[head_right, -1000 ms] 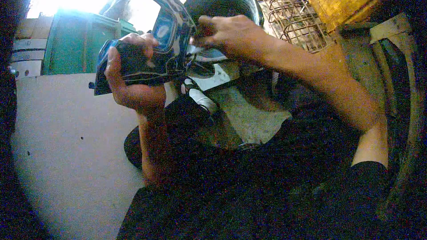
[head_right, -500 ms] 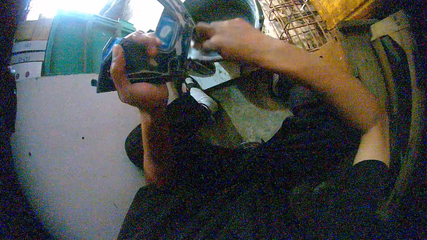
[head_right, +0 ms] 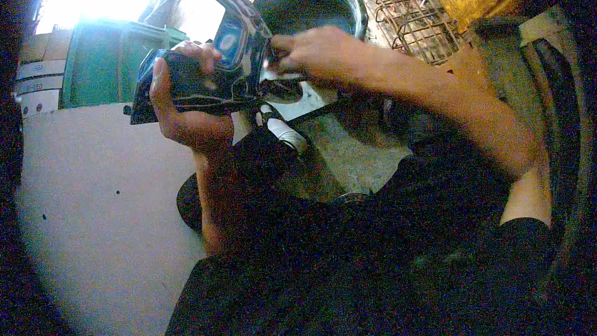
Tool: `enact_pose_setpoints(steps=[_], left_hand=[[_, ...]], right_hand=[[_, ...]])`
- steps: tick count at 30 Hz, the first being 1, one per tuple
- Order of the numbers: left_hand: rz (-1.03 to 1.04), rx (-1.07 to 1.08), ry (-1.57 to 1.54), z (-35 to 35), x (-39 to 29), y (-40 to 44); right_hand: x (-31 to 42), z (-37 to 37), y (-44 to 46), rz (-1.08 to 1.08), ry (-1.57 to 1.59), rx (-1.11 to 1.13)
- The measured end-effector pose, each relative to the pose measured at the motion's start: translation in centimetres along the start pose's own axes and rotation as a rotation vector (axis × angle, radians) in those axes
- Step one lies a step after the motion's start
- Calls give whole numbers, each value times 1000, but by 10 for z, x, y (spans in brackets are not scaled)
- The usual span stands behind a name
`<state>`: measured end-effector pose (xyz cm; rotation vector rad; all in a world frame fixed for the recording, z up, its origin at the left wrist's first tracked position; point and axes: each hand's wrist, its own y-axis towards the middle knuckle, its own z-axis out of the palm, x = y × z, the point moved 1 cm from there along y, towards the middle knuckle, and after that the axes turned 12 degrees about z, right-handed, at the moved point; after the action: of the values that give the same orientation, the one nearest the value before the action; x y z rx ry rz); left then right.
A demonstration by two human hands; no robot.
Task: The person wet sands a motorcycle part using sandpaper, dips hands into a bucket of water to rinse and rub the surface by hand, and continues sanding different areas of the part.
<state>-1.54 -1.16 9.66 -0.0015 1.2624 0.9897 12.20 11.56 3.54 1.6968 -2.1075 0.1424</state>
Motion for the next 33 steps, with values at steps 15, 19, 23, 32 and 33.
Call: enact_pose_setpoints(steps=[15, 19, 23, 32, 33], left_hand=[[4, 44, 47, -3, 0, -2], [16, 29, -29, 0, -1, -1], [-77, -52, -84, -3, -2, -2], [-51, -133, -170, 3, -7, 0], [-53, -132, -168, 4, -8, 1]], right_hand=[[1, 7, -2, 18, 154, 23], [-3, -5, 4, 260, 77, -6], [-5, 5, -2, 9, 189, -12], [-13, 14, 3, 14, 513, 43], [-12, 9, 4, 15, 515, 43]])
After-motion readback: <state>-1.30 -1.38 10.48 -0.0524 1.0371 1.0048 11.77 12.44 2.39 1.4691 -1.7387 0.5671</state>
